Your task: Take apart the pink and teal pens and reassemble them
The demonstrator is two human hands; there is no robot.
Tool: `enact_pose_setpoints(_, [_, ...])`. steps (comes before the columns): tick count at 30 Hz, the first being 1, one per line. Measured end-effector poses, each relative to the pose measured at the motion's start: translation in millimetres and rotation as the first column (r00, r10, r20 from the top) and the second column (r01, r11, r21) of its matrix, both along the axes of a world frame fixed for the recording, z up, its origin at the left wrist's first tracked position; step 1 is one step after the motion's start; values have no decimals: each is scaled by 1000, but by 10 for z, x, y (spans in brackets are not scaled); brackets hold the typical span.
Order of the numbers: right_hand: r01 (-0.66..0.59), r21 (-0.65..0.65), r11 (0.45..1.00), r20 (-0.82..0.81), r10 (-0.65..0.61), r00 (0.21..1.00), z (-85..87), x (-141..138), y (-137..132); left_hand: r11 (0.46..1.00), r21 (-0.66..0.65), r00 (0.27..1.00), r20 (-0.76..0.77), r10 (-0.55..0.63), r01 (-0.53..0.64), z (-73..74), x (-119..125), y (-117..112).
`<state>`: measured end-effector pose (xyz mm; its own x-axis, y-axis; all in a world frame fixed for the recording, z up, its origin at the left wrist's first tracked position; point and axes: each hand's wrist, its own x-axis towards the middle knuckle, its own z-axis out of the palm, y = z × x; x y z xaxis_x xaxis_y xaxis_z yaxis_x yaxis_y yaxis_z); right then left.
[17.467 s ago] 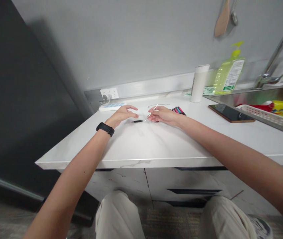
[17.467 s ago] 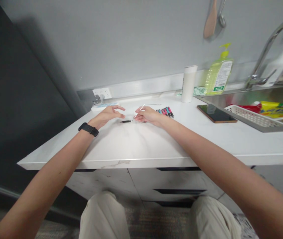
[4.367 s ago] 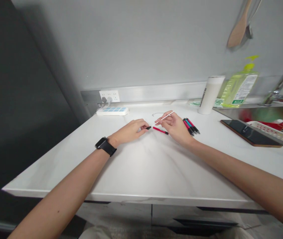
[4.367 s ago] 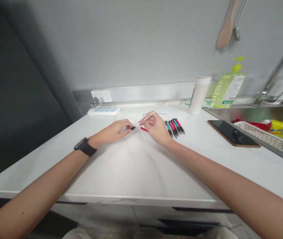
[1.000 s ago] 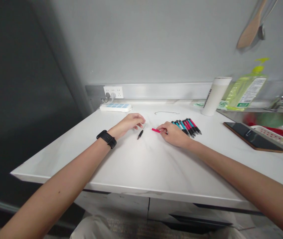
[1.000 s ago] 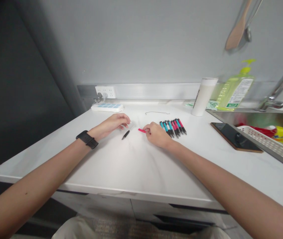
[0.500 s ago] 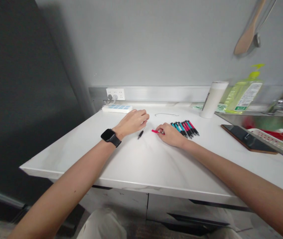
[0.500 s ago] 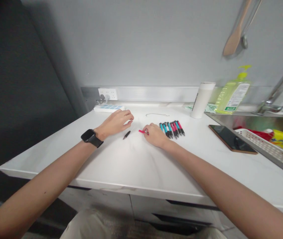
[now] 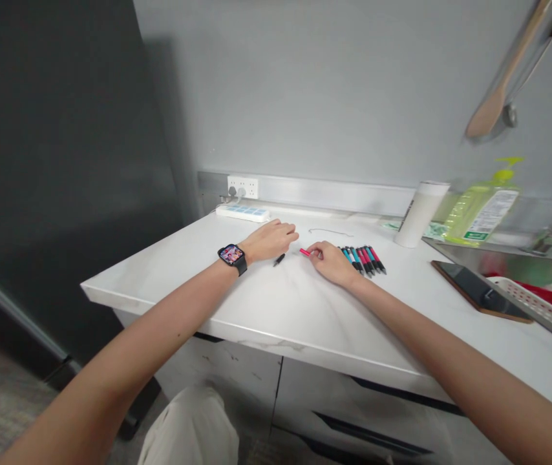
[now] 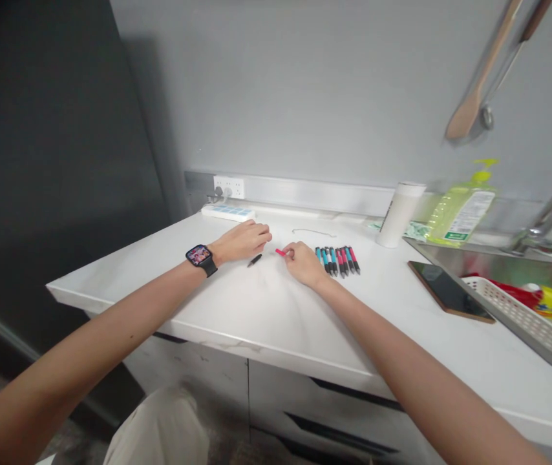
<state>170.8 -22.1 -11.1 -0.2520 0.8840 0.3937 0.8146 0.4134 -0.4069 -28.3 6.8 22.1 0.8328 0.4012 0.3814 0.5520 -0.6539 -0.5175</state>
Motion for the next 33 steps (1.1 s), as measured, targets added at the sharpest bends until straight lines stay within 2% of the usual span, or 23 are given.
enact_pose_setpoints(4, [-25,8,1000,-34,25,999,24,25,-13,998,-66,999,32,6,-4,-24,55,-33])
enact_pose_setpoints(9, [-57,-23,998,-40,56,998,40,60,1,980,-194,974,228,13,33,-88,96,-25])
enact_pose_setpoints(13, [-59,-31,998,-90,56,994,33,108,36,964,-259,956,294,16,64,-138,59,50])
enact_pose_setpoints(26, [-108,48,993,16,107,994,58,208,95,945,-310,943,333,4,105,-154,65,96])
enact_pose_setpoints(33, [-129,30,991,-51,131,990,93,210,48,930,-342,940,342,-10,134,-132,86,42])
